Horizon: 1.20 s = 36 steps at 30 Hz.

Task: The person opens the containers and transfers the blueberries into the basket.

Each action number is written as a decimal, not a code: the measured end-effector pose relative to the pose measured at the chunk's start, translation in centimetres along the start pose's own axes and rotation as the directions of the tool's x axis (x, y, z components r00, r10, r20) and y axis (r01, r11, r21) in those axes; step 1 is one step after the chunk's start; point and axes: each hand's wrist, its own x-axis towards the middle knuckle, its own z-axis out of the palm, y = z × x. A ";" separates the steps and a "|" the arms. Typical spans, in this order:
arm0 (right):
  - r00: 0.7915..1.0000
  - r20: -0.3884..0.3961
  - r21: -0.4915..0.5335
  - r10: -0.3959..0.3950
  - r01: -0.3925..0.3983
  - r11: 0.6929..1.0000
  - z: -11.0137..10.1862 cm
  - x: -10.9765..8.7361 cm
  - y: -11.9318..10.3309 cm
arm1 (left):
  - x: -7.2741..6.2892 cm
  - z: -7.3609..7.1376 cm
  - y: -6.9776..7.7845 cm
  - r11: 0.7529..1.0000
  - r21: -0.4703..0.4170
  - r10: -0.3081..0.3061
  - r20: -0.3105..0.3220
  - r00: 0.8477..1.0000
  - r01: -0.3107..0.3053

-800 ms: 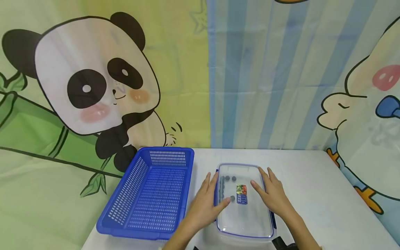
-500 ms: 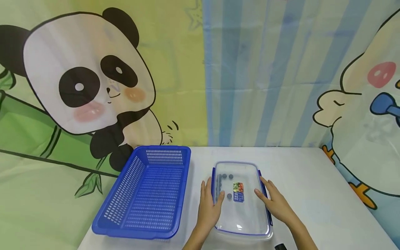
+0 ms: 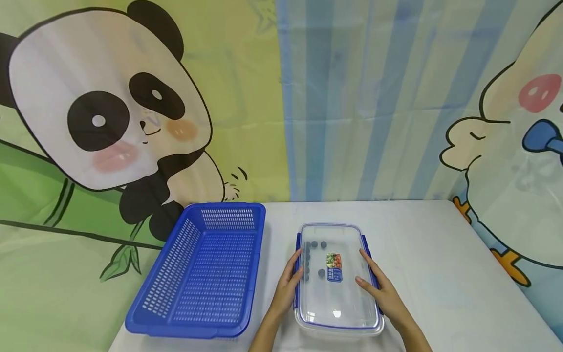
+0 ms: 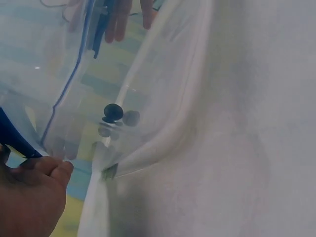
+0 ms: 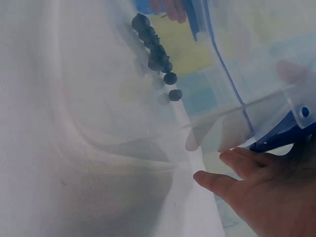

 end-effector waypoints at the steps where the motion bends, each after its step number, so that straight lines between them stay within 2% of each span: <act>1: 1.000 0.003 0.017 0.004 -0.004 1.000 0.0 0.0 0.0 | -0.1 0.0 0.2 1.000 0.012 -0.009 0.003 1.000 0.009; 4: 1.000 0.016 0.058 0.013 -0.013 0.998 0.0 -0.1 -0.1 | -0.5 -0.1 1.4 0.998 0.069 -0.011 0.007 1.000 0.010; 8: 1.000 0.011 0.067 0.021 -0.022 0.997 0.0 -0.1 -0.2 | -0.9 -0.1 3.0 0.988 0.150 0.025 0.025 0.999 -0.028; 14: 0.999 0.000 0.058 0.050 -0.050 0.997 0.0 -0.1 -0.2 | -1.1 -0.2 3.6 0.973 0.220 0.065 0.033 0.997 -0.071; 20: 0.999 0.000 0.062 0.050 -0.049 0.997 0.1 0.0 -0.1 | -0.9 -0.4 3.5 0.971 0.211 0.100 0.057 0.993 -0.110; 26: 0.999 0.012 0.063 0.039 -0.039 0.997 0.1 0.1 -0.1 | -0.9 -0.6 3.6 0.976 0.188 0.094 0.077 0.993 -0.107; 32: 1.000 0.007 0.048 0.025 -0.025 0.999 0.0 0.1 -0.2 | -0.7 -0.7 3.6 0.977 0.163 0.118 0.108 0.987 -0.135; 36: 1.000 0.010 0.030 0.023 -0.023 0.999 -0.1 0.0 -0.2 | -0.8 -0.8 3.4 0.984 0.131 0.110 0.110 0.988 -0.124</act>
